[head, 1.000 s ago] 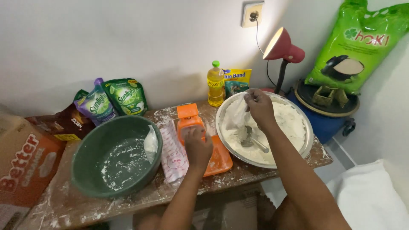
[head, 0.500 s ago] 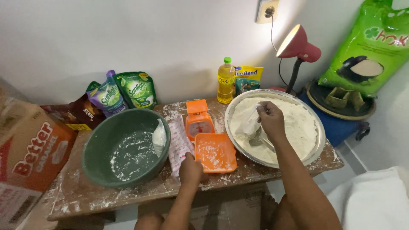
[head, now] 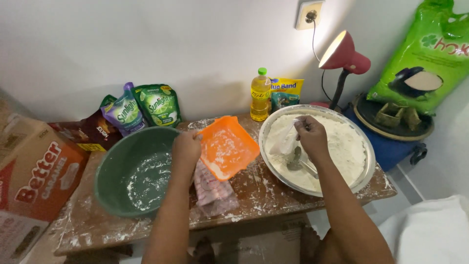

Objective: Measuring and weighing flour from a large bowl into a mixing bowl and small bags using a scale and a scoop.

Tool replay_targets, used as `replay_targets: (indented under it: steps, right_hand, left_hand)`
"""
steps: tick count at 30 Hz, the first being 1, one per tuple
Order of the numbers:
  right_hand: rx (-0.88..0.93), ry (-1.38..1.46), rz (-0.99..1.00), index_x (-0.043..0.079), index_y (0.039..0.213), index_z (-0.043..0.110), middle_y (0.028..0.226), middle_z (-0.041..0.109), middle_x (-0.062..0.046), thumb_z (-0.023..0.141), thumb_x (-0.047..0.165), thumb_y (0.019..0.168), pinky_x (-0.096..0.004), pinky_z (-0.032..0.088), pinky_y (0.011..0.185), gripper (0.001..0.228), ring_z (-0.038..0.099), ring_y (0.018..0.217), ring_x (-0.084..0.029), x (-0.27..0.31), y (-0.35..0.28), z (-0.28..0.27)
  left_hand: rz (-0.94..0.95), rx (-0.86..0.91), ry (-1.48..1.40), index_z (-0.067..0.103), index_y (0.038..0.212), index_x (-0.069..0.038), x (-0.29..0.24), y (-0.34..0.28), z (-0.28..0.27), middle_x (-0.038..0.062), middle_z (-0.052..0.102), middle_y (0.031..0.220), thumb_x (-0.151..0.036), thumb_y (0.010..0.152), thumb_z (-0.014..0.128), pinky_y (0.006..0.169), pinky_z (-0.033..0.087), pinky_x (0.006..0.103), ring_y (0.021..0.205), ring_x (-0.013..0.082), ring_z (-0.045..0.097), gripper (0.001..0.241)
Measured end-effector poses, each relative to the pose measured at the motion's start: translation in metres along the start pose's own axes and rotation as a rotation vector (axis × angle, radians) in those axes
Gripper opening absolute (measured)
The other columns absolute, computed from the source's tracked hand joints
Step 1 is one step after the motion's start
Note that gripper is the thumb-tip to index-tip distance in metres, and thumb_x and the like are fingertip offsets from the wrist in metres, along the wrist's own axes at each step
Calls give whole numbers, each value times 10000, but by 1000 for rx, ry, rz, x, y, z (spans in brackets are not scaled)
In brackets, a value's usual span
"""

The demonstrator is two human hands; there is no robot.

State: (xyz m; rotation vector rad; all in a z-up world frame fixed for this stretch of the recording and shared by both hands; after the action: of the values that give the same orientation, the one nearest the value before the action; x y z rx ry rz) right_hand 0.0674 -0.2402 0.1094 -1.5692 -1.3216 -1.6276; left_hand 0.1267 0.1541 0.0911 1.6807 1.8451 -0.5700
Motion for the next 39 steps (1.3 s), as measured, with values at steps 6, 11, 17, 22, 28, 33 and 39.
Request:
replay_targets:
  steps: [6,11,17,22,28,33,39]
  right_hand:
    - [-18,26,45,-3,1083,705,764,592,-104,636,108,1011,-335,493,614,149,616,583,-204,-1,-3,-1]
    - [-41,18,67,-5,1089,701,774,597,-108,624,93,1018,-332,497,625,144,617,597,-208,-2,-4,-10]
    - [-78,54,86,0,1092,701,778,583,-100,632,87,1008,-329,526,640,140,598,613,-201,-6,-8,-15]
    - [-90,86,65,-5,1089,699,761,575,-92,639,73,1004,-311,526,617,130,593,599,-194,-6,-8,-14]
    - [-76,67,45,-1,1081,701,763,576,-90,656,87,1003,-315,535,630,126,587,627,-184,3,-7,-12]
    - [-46,-85,-4,13,1039,725,702,611,-106,670,146,1012,-335,497,576,147,598,576,-187,-5,10,-3]
    - [79,-278,-10,33,1084,758,763,653,-160,677,206,994,-402,491,689,211,618,691,-250,-12,25,16]
  left_hand:
    - [52,75,198,694,1326,-245,5,130,68,121,692,1196,-339,1061,494,1003,500,525,1206,364,638,345]
    - [26,103,210,655,1363,-268,11,182,94,100,699,1218,-350,1061,490,989,504,535,1207,348,645,354]
    - [94,118,247,649,1363,-220,-6,194,93,160,665,1236,-345,1069,485,991,527,512,1205,358,640,359]
    - [127,117,255,633,1391,-266,-20,184,81,141,612,1265,-354,1069,500,1010,521,503,1235,357,618,359]
    - [146,-72,230,496,1477,-61,-67,106,37,248,549,1295,-260,1010,590,1006,502,508,1222,417,588,517]
    - [298,-218,-482,649,1058,-25,-129,-29,30,230,651,929,-311,1046,521,755,540,502,851,403,680,313]
    - [178,144,-284,631,1164,-122,-153,-71,138,147,721,921,-531,872,688,836,570,498,991,373,716,505]
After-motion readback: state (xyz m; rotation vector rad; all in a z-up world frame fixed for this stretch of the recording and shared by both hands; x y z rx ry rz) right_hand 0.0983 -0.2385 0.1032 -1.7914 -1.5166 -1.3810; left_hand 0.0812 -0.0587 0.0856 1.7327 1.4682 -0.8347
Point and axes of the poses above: each hand's wrist, its own y-axis towards the middle knuckle, its own z-axis out of the palm, x = y × z, the point moved 10 cm from there along y, towards the middle knuckle
